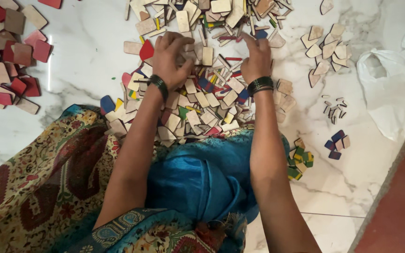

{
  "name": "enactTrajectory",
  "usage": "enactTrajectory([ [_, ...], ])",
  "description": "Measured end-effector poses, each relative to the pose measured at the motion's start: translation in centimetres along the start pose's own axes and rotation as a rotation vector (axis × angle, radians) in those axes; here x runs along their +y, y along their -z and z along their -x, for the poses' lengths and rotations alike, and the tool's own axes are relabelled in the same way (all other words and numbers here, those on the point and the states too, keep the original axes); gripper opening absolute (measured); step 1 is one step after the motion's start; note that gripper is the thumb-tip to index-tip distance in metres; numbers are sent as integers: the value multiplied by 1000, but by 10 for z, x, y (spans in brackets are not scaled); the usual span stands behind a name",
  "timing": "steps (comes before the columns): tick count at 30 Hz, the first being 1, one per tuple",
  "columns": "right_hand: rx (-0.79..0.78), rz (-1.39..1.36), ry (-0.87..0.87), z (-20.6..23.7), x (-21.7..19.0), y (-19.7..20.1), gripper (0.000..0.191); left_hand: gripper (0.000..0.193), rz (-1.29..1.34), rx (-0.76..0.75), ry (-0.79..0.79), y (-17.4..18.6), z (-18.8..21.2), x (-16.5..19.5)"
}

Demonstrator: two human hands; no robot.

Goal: The person sits on the floor and sorts through a large pile of small wooden cut pieces, picking up individual pieces and placing them into separate groups by color and shape on the floor. The pile is spread out and regathered as the sorting continues.

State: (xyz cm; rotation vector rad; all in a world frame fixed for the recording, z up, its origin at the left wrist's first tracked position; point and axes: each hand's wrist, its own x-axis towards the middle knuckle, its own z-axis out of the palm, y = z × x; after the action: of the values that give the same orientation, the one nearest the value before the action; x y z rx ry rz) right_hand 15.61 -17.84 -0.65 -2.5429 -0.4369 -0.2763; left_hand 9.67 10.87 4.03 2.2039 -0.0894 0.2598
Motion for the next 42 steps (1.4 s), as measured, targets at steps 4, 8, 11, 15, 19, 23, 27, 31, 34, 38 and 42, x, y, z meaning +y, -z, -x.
enactTrajectory([
  [4, -53, -60, -114, -7, -6, 4, 44, 45, -227, -118, -49, -11, -5, 5],
  [8, -32, -48, -11, -9, -25, 3, 67, 32, -366, -361, -234, -19, 1, 16],
  [11, -89, 23, 42, -7, -41, -1, 61, 23, -227, -523, -237, -16, 4, 15],
  [15, -103, -63, -12, -14, -41, 8, 36, 13, -46, -387, -184, -16, -8, 0],
  [19, -92, -141, -4, -16, -39, 15, 37, 37, -123, 32, -259, -32, -47, -11],
  [23, -68, -238, -12, -22, -37, 23, 34, 52, -107, -49, -282, -57, -97, 2],
  [27, 64, -262, -25, -27, -25, 37, 35, 79, -288, -108, -267, -83, -122, 32],
  [31, 112, -301, -183, -24, -6, 49, 26, 75, -458, -334, -230, -97, -99, 43],
  [34, 155, -305, -194, -22, 3, 48, 18, 64, -525, -555, -214, -88, -53, 43],
  [38, 156, -360, -174, -20, 8, 42, 15, 33, -447, -510, -312, -57, 9, 35],
  [42, 98, -361, -175, -20, 9, 32, 18, 25, -327, -433, -303, -27, 41, 38],
])
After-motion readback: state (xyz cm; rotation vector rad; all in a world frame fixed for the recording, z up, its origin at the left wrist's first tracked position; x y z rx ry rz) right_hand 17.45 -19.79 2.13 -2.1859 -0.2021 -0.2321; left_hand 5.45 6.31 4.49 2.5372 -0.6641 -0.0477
